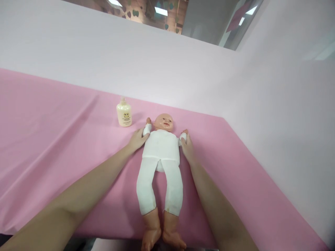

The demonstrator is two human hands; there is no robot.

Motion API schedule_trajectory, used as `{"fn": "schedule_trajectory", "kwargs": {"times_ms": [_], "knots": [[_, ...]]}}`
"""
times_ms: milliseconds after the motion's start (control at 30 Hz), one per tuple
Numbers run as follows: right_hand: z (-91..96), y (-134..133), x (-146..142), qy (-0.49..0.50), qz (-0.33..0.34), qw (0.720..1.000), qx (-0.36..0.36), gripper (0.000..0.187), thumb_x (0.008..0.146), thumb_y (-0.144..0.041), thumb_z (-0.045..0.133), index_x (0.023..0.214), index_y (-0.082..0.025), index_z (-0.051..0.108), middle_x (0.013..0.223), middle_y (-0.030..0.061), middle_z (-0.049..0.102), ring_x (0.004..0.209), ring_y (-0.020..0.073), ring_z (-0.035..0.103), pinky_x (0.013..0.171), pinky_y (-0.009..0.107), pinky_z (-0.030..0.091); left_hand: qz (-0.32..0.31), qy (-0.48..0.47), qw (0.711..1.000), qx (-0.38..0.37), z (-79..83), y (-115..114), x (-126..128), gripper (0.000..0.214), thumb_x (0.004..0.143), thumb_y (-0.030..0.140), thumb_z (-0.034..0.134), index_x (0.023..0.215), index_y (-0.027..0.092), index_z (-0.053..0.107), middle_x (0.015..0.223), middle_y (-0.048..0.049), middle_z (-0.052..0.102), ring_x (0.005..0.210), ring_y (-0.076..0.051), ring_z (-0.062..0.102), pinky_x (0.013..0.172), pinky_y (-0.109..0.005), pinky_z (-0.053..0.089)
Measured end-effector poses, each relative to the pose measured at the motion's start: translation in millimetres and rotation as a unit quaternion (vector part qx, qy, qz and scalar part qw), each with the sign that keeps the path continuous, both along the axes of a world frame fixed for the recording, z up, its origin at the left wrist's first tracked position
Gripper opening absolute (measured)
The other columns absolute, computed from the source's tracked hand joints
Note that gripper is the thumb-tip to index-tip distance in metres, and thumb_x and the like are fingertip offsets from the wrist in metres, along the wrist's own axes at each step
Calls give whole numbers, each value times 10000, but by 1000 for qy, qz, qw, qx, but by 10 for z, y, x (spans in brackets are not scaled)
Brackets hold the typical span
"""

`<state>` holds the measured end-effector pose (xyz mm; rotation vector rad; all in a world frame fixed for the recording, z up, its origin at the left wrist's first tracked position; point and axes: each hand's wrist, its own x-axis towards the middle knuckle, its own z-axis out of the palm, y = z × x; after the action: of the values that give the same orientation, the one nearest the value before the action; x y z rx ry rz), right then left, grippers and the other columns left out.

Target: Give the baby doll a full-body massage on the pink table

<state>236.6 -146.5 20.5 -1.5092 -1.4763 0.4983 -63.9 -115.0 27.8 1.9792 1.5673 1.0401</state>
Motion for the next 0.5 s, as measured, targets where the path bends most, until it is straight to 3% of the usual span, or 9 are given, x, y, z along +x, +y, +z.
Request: {"fn": "schedule_trajectory", "kwargs": {"times_ms": [100, 200, 367, 500], "knots": [[17, -11, 5, -8, -9, 1000, -13, 638, 960, -447, 430, 1547, -198, 420, 1404, 134, 628, 1275, 332, 603, 1132, 527, 440, 5, 13, 1000, -14, 20, -5, -7, 512, 922, 511, 443, 1201, 145, 669, 1176, -162, 735, 1091, -362, 666, 973, -498, 512], [18, -19, 19, -5, -5, 1000, -6, 624, 957, -452, 450, 1532, -212, 439, 1386, 125, 641, 1252, 329, 616, 1126, 529, 446, 8, -9, 1000, -25, 9, -14, -4, 520, 916, 497, 473, 1276, 162, 645, 1186, -143, 741, 1100, -364, 676, 983, -498, 513], [-17, 9, 33, 42, 31, 998, 42, 669, 927, -412, 527, 1564, -259, 389, 1466, 93, 584, 1332, 298, 568, 1174, 547, 413, 17, -116, 993, -27, -59, -9, 1, 570, 873, 476, 590, 1373, 202, 590, 1254, -134, 720, 1170, -381, 664, 1045, -541, 496], [-44, 28, -8, 41, 32, 994, 94, 804, 888, -416, 606, 1601, -233, 285, 1578, 140, 454, 1429, 294, 479, 1179, 549, 412, 6, -170, 985, 20, -56, -25, 12, 640, 845, 421, 642, 1433, 209, 508, 1370, -136, 650, 1249, -348, 622, 1103, -519, 475]]}}
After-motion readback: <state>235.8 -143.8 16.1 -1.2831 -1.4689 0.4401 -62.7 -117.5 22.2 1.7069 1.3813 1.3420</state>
